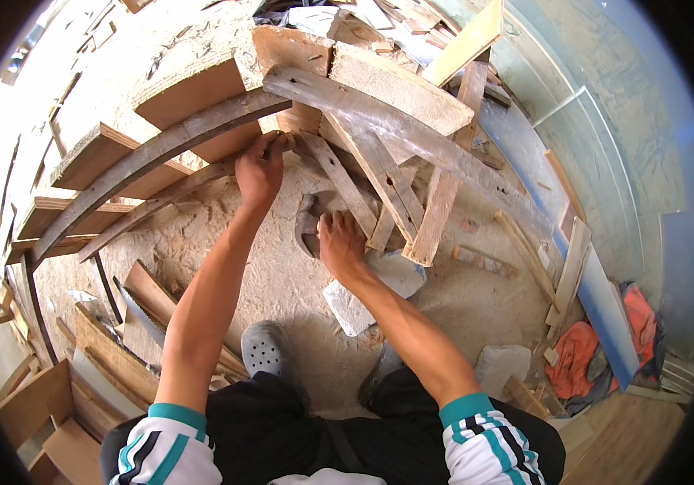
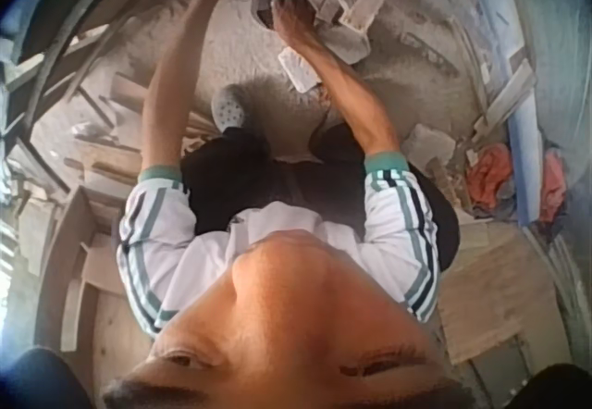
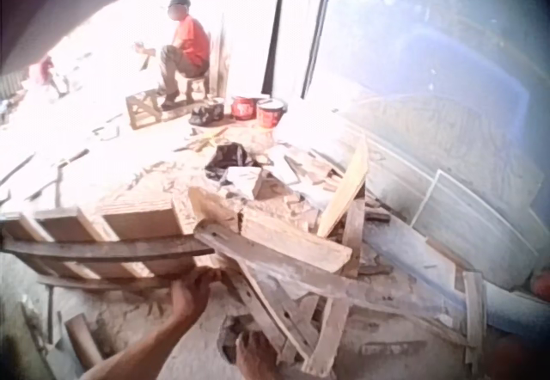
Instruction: The person assembles a wooden pallet-like structure by hand, fitting slats into a frame and using a hammer to secure pieces. The person adjusts and aligns multiple wooden components on the floor.
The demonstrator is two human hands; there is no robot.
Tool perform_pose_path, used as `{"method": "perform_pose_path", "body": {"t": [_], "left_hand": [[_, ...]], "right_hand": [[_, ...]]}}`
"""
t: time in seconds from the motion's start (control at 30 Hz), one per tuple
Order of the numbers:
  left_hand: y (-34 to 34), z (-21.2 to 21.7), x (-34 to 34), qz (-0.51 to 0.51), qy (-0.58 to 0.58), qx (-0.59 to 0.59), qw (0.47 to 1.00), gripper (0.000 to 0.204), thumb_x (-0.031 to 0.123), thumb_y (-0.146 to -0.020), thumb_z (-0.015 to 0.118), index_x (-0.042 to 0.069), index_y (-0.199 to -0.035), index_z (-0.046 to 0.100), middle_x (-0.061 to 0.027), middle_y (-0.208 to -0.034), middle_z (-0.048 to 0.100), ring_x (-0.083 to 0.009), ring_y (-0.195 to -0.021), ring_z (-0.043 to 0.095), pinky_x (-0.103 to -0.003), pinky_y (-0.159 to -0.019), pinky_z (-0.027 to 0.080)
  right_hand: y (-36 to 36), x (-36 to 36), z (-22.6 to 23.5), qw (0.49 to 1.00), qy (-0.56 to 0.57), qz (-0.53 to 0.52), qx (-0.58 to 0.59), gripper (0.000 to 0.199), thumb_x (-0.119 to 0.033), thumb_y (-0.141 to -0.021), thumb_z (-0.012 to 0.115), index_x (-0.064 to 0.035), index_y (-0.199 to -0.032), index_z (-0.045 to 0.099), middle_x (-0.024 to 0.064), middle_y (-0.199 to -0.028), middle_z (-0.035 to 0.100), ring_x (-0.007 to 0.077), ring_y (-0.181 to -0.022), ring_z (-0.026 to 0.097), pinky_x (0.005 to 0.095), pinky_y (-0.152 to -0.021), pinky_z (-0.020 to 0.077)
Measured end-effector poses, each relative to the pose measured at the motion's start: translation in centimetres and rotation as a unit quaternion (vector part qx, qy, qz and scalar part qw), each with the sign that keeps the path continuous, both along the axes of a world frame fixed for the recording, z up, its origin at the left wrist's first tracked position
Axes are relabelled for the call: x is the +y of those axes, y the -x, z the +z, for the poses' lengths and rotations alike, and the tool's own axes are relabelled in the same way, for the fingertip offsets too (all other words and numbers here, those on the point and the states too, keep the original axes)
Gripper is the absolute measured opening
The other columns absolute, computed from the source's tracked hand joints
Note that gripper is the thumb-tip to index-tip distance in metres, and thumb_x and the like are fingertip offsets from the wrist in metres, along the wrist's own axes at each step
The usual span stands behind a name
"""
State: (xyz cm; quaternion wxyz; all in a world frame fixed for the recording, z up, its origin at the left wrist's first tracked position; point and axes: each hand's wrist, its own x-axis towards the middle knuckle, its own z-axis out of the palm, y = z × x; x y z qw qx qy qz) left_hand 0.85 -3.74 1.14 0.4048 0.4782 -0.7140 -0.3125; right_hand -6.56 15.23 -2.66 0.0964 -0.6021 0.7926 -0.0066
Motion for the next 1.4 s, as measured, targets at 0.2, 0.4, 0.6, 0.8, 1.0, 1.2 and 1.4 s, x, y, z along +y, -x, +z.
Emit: {"method": "perform_pose_path", "body": {"t": [0.2, 0.4, 0.6, 0.8, 1.0, 1.2, 1.4], "left_hand": [[-0.6, -0.2, -0.7, -0.047, 0.010, -0.025, 0.999, 0.016, 0.022, -0.087, 0.065, 0.011, -0.096, 0.071, -0.0153, -0.080, 0.069, -0.0336, -0.074, 0.067, -0.040, -0.065, 0.053], [-1.4, -0.6, -1.2, -0.082, 0.066, -0.021, 0.994, 0.016, 0.019, -0.089, 0.063, 0.008, -0.099, 0.070, -0.0133, -0.080, 0.069, -0.0301, -0.070, 0.068, -0.038, -0.065, 0.053], [-1.4, -0.6, -1.2, -0.088, 0.061, 0.009, 0.994, 0.015, 0.021, -0.087, 0.063, 0.012, -0.097, 0.070, -0.0134, -0.082, 0.069, -0.0338, -0.074, 0.067, -0.042, -0.065, 0.053], [-1.2, -0.3, -0.8, -0.055, 0.039, -0.010, 0.998, 0.016, 0.021, -0.088, 0.063, 0.011, -0.097, 0.071, -0.0136, -0.084, 0.069, -0.0334, -0.075, 0.067, -0.039, -0.066, 0.053], [-1.3, -0.4, -0.7, -0.060, 0.029, -0.006, 0.998, 0.017, 0.024, -0.088, 0.063, 0.013, -0.098, 0.071, -0.0136, -0.084, 0.069, -0.0339, -0.076, 0.067, -0.041, -0.066, 0.053], [-1.0, -1.4, -0.9, -0.053, 0.042, 0.013, 0.998, 0.015, 0.025, -0.087, 0.063, 0.015, -0.096, 0.071, -0.0140, -0.083, 0.068, -0.0357, -0.073, 0.065, -0.044, -0.063, 0.052], [-0.8, -1.1, -0.7, -0.048, 0.018, 0.012, 0.999, 0.016, 0.024, -0.087, 0.063, 0.014, -0.096, 0.071, -0.0134, -0.083, 0.068, -0.0352, -0.075, 0.065, -0.043, -0.066, 0.052]], "right_hand": [[-1.3, -0.5, 0.2, 0.998, -0.001, 0.066, 0.015, 0.041, -0.027, -0.092, 0.052, -0.0012, -0.124, 0.053, 0.0165, -0.112, 0.057, 0.0302, -0.097, 0.062, 0.0417, -0.078, 0.0513], [-0.4, -1.6, 3.2, 0.994, 0.029, 0.005, -0.105, 0.038, -0.026, -0.090, 0.059, -0.0003, -0.116, 0.049, 0.0185, -0.105, 0.058, 0.0353, -0.088, 0.064, 0.0451, -0.070, 0.0535], [0.6, -0.3, 3.7, 0.957, 0.242, 0.082, -0.137, 0.036, -0.019, -0.087, 0.063, -0.0011, -0.114, 0.048, 0.0166, -0.093, 0.058, 0.0367, -0.078, 0.062, 0.0444, -0.067, 0.0511], [0.6, 1.3, 4.3, 0.920, 0.310, 0.134, -0.200, 0.032, -0.010, -0.084, 0.062, -0.0005, -0.111, 0.048, 0.0158, -0.085, 0.057, 0.0341, -0.070, 0.058, 0.0439, -0.059, 0.0472], [-2.9, 0.2, 9.1, 0.907, 0.238, 0.108, -0.331, 0.036, -0.019, -0.087, 0.064, -0.0012, -0.113, 0.047, 0.0199, -0.089, 0.058, 0.0381, -0.076, 0.062, 0.0439, -0.064, 0.0519], [-1.2, 0.7, 11.5, 0.956, 0.122, 0.054, -0.262, 0.038, -0.027, -0.090, 0.060, 0.0003, -0.112, 0.046, 0.0221, -0.090, 0.062, 0.0426, -0.076, 0.064, 0.0478, -0.065, 0.0521], [-1.1, 4.7, 10.5, 0.958, -0.049, -0.068, -0.273, 0.039, -0.032, -0.086, 0.066, 0.0020, -0.101, 0.052, 0.0256, -0.088, 0.065, 0.0442, -0.083, 0.063, 0.0496, -0.071, 0.0502]]}}
